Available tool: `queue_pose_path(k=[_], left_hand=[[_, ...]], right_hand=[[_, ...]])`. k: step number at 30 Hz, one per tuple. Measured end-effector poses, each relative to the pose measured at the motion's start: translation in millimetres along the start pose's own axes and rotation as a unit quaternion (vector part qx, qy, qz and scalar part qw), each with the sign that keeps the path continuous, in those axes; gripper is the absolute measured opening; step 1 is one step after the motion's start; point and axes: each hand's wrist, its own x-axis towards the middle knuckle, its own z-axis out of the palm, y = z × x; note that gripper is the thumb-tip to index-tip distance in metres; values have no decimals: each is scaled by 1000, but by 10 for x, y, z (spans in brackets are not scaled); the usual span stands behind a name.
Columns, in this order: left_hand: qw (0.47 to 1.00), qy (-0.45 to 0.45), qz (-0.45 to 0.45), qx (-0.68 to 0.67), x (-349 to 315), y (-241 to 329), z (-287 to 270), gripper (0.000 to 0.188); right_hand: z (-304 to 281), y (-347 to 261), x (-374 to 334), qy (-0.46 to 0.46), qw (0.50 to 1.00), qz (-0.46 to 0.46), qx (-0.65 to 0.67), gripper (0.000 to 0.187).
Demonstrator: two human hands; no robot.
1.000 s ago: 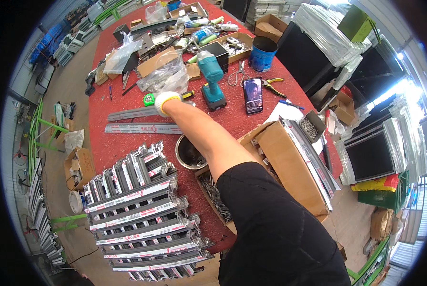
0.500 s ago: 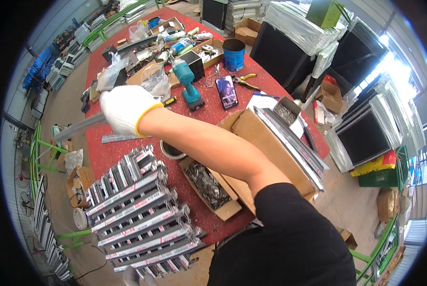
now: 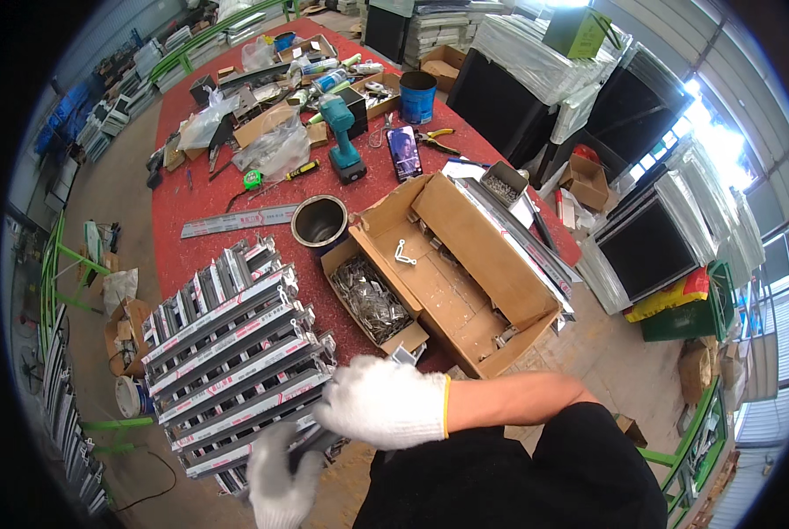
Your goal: The person repeatedly picks small metal brackets from a cardboard box and attaches them to the ends of long aluminum extrusions held in the left hand. The person places each assembled extrusion onto a growing stack on the red workbench. The process is repeated for multiple extrusions throughout the clip.
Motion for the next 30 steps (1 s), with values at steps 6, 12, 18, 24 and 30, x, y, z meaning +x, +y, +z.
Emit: queue_pose_path(k=[6,12,18,24,30], left_hand=[[958,-225,-142,-102,-103,-151,268,48],[932,-255,-193,-168,-327,-177,725,51],[963,-123,-203,-123,-487,5,1225,49],[935,-64,-253,-238,-570,73,1520,56],[927,-26,-260,-271,-563,184,1701,64]], right_hand=[[212,-159,-270,-49,998,-41,15,21],[57,141,-447,-17,982,-101,156,29],[-326,1414,-808,249,928,158,229,26],[607,2698,-426,61,931,359,24,32],[1308,2993,-210,40,943,325,-56,29]])
